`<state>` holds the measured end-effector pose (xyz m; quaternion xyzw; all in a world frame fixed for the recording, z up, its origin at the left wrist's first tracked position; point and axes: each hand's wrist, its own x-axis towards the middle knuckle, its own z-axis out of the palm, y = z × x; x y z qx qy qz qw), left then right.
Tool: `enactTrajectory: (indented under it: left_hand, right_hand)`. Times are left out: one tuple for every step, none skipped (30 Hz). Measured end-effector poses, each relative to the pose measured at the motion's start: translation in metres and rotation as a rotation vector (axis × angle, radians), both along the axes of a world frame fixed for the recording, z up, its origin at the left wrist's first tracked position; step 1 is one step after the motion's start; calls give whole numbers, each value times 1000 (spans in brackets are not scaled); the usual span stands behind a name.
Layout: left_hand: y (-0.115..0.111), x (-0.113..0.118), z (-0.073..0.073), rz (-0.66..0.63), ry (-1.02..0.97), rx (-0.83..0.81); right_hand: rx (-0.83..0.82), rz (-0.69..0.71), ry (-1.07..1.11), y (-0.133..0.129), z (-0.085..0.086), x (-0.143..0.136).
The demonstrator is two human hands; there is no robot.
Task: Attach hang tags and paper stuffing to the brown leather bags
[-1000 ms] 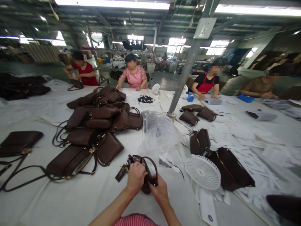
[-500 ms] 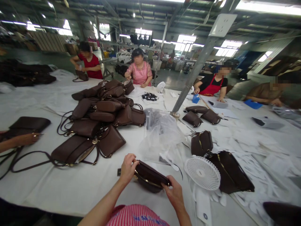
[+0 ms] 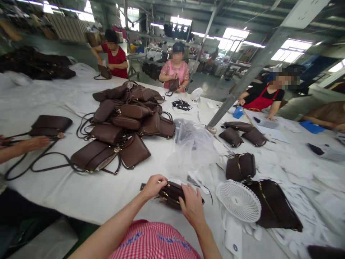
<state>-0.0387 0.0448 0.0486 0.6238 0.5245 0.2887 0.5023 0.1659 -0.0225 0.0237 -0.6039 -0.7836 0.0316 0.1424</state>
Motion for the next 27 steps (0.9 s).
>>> enactTrajectory:
  left_hand:
    - [1,-1,2,-24,36,16]
    - [2,-2,4,-34,79,41]
    - [3,-3,6,-27,126,71]
    - [4,-3,7,-7,171,92]
    - [5,-2,9,19,204,96]
    - [5,-2,9,41,221,82]
    - [6,-2,9,56,225,59]
    - [6,-2,8,60,222,34]
    - [6,-2,7,60,213,12]
    - [5,-2,6,57,199,-5]
    - [5,-2,5,56,188,-14]
    - [4,-3,4,53,178,-19]
    - [2,-3,3,46,168,-23]
    - [1,-4,2,36,154,-26]
    - [-1,-5,1,27,134,-32]
    - [-3,-7,1,21,106,-41]
    - [-5,-8,1,15,69,-51]
    - [-6,-10,1,9,27,-55]
    - [-8,-12,2,3,-12,-54]
    - [-10,-14,3,-4,-38,-45]
    - [-12,-16,6,-13,-40,-27]
    - [-14,-17,8,-22,-13,-2]
    - [-15,-17,11,-33,36,24]
    - [-17,-18,14,-46,96,47]
    - [-18,-18,16,-62,148,65]
    - [-19,-17,18,-76,179,77]
    - [-20,-16,19,-87,185,82]
  right_hand:
    - [-18,15,-8,4,1,-7]
    - [-30,17,-11,7,0,-12]
    - [-36,5,-9,10,-1,-17]
    - [-35,-14,-5,12,-3,-21]
    - [-26,-34,0,13,-5,-24]
    - [-14,-47,3,13,-7,-25]
    - [3,-51,3,12,-9,-26]
    - [23,-45,-2,11,-10,-26]
    - [44,-32,-9,10,-11,-26]
    - [64,-15,-18,9,-12,-26]
    - [80,3,-27,8,-11,-26]
    - [88,22,-34,8,-9,-26]
    - [87,43,-38,8,-7,-27]
    - [77,65,-38,9,-4,-28]
    - [57,90,-35,11,-1,-29]
    - [32,113,-29,13,3,-30]
    - [1,136,-19,15,7,-30]
    - [-36,154,-7,17,11,-30]
    - [-77,164,3,18,14,-29]
    - [-117,161,8,19,16,-29]
    - [-148,147,7,19,18,-29]
    - [-167,126,1,19,19,-30]
    - [-172,103,-7,18,19,-31]
    - [-163,81,-14,17,19,-32]
    - [-147,66,-18,16,18,-33]
    - [-132,59,-19,15,16,-34]
    - [-124,59,-20,14,15,-35]
